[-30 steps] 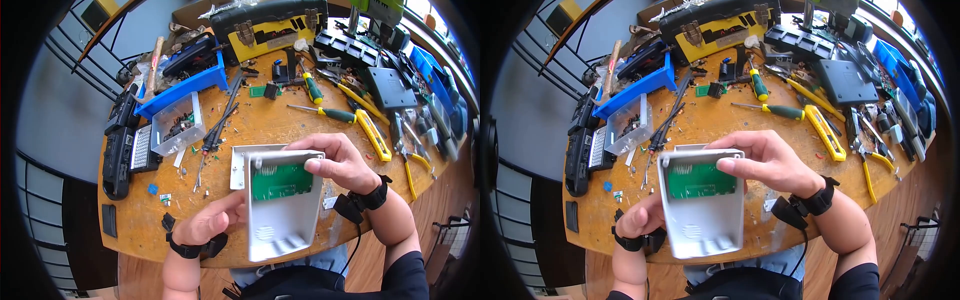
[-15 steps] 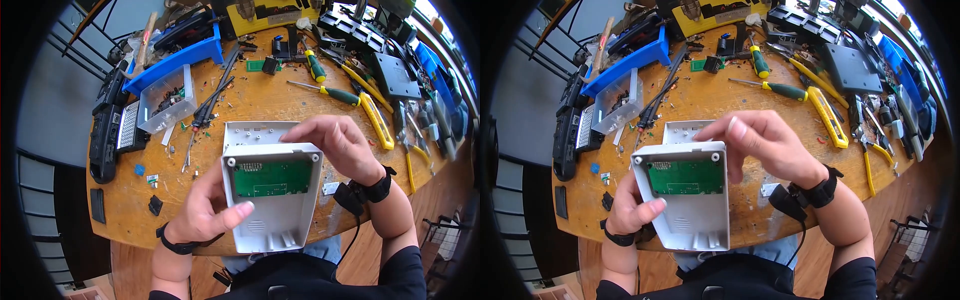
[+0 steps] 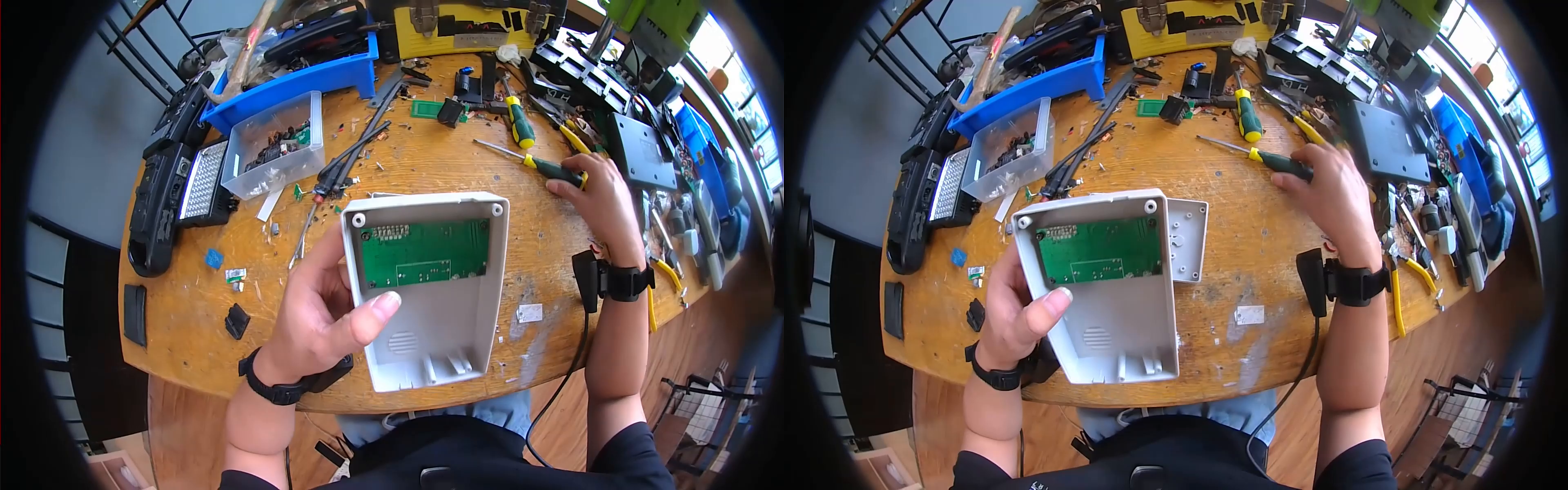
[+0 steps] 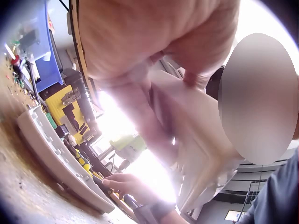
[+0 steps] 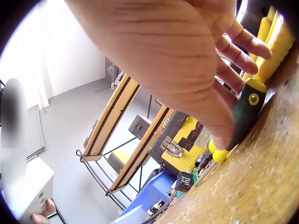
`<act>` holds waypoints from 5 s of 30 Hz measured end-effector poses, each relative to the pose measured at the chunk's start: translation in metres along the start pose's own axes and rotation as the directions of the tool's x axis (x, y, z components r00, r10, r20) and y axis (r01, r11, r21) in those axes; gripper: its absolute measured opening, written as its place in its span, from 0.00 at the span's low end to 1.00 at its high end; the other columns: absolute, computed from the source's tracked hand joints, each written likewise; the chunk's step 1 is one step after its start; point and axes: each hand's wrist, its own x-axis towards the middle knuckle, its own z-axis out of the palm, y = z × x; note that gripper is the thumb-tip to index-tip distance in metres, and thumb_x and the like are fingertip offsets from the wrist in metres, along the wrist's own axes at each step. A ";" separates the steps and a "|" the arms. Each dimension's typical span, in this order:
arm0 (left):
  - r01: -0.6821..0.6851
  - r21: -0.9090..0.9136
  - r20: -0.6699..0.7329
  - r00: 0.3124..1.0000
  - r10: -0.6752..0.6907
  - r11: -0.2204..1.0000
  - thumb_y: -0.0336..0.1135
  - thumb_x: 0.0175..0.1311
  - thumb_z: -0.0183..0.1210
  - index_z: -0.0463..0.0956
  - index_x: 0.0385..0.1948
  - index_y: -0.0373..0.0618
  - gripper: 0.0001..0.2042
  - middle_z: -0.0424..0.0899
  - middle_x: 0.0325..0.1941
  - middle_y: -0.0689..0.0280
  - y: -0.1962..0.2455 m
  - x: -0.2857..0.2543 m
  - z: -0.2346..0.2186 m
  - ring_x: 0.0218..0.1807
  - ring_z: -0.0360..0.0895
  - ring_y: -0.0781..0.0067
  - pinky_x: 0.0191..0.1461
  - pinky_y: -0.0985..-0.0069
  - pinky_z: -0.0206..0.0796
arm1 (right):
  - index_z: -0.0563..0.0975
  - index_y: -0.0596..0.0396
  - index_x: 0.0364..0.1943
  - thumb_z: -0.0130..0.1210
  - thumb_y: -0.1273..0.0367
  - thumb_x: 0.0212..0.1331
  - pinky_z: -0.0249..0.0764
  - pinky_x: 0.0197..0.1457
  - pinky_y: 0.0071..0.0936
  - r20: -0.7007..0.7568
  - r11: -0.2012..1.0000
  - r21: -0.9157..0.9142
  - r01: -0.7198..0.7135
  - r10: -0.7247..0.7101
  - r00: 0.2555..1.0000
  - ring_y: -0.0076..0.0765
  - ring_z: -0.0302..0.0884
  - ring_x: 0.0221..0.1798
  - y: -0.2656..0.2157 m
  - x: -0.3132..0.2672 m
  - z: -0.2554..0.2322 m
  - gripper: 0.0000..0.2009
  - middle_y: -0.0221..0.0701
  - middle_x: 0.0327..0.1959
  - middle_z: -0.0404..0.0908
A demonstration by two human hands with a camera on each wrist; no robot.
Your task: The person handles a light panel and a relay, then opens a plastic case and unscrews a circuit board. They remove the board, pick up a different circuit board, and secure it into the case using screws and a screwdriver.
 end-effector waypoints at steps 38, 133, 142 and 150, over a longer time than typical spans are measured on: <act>-0.075 -0.670 0.015 0.993 0.114 0.738 0.66 0.68 0.35 0.48 0.71 0.46 0.38 0.60 0.71 0.54 -0.014 0.014 -0.035 0.70 0.61 0.54 0.71 0.52 0.56 | 0.69 0.67 0.53 0.58 0.60 0.62 0.77 0.28 0.30 0.070 0.132 0.991 -0.025 -0.346 0.935 0.31 0.76 0.26 -0.069 -0.045 0.001 0.24 0.41 0.33 0.78; -0.019 -0.013 -0.282 0.959 0.014 1.000 0.56 0.37 0.76 0.59 0.65 0.38 0.52 0.70 0.61 0.62 -0.021 -0.024 -0.042 0.62 0.68 0.68 0.63 0.68 0.64 | 0.72 0.68 0.52 0.45 0.48 0.68 0.72 0.26 0.15 -0.022 0.016 0.999 0.028 -0.317 0.948 0.18 0.72 0.20 -0.075 -0.044 0.001 0.30 0.34 0.28 0.80; -0.318 0.327 0.064 0.947 0.315 0.890 0.60 0.39 0.75 0.67 0.58 0.39 0.46 0.75 0.52 0.66 -0.068 -0.030 -0.093 0.51 0.73 0.74 0.52 0.74 0.69 | 0.72 0.69 0.47 0.37 0.58 0.73 0.67 0.19 0.15 0.075 0.138 0.990 -0.036 -0.283 0.956 0.14 0.63 0.12 -0.076 -0.044 -0.004 0.23 0.28 0.17 0.74; -0.353 0.448 0.055 0.928 0.368 0.822 0.63 0.39 0.73 0.67 0.58 0.39 0.47 0.75 0.52 0.65 -0.065 -0.042 -0.095 0.51 0.73 0.74 0.52 0.76 0.68 | 0.74 0.64 0.42 0.54 0.67 0.65 0.69 0.26 0.12 -0.093 0.321 0.931 0.176 -0.256 0.962 0.16 0.73 0.23 -0.076 -0.051 0.001 0.12 0.35 0.37 0.80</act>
